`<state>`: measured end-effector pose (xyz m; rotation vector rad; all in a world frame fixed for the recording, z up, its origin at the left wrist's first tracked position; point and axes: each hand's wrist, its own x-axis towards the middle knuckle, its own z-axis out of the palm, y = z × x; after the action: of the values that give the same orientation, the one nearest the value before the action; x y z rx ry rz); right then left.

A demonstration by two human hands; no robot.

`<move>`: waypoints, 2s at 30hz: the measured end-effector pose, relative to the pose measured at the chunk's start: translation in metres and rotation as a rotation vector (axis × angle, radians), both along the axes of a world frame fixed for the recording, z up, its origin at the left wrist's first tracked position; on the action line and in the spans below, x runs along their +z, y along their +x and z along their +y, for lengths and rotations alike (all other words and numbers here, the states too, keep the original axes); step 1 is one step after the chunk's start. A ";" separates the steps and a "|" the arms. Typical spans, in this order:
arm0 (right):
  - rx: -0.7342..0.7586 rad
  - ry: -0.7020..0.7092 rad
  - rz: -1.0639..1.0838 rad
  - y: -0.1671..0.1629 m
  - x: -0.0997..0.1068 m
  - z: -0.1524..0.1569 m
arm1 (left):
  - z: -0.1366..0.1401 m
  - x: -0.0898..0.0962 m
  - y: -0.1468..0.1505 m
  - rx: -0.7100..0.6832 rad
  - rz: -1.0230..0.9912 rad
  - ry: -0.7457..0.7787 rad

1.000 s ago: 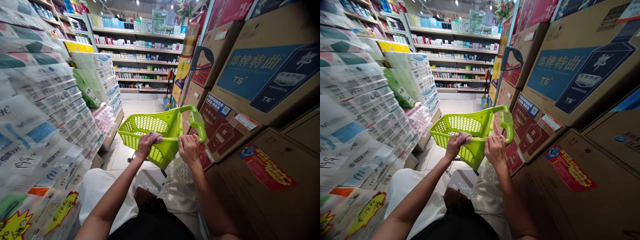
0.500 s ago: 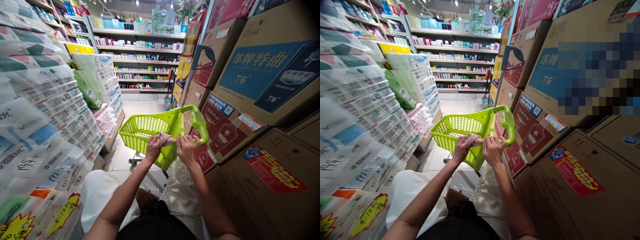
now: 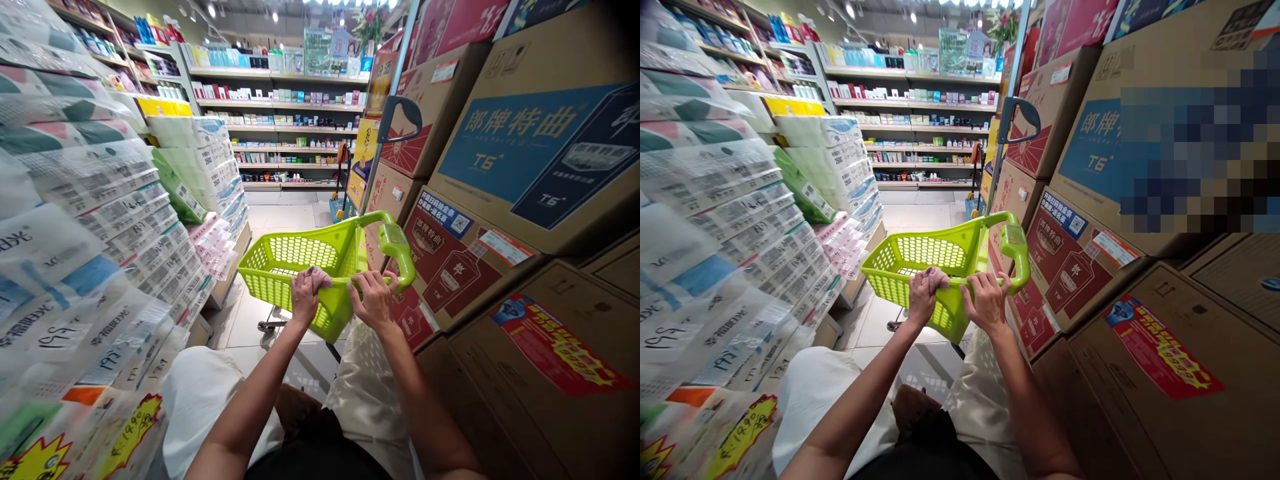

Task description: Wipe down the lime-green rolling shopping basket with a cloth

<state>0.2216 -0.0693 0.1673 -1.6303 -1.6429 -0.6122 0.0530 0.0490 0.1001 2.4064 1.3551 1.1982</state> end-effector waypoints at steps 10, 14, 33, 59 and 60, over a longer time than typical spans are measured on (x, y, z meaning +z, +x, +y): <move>-0.026 -0.006 0.011 0.010 -0.001 0.005 | 0.032 0.005 -0.068 0.208 0.160 -0.124; -0.100 -0.038 0.000 -0.005 -0.001 0.015 | 0.016 0.011 -0.040 0.105 0.149 -0.137; 0.039 -0.219 0.010 -0.038 -0.012 0.033 | 0.004 -0.002 -0.048 0.072 0.187 -0.022; -0.015 -0.186 -0.096 -0.040 -0.020 0.035 | 0.037 -0.011 -0.139 0.345 0.130 -0.077; -0.026 -0.181 -0.086 -0.043 -0.021 0.035 | 0.039 -0.011 -0.143 0.379 0.115 -0.084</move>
<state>0.1790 -0.0339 0.1465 -1.7791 -1.7862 -0.5672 -0.0901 0.0876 0.0893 2.2560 1.9216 1.0607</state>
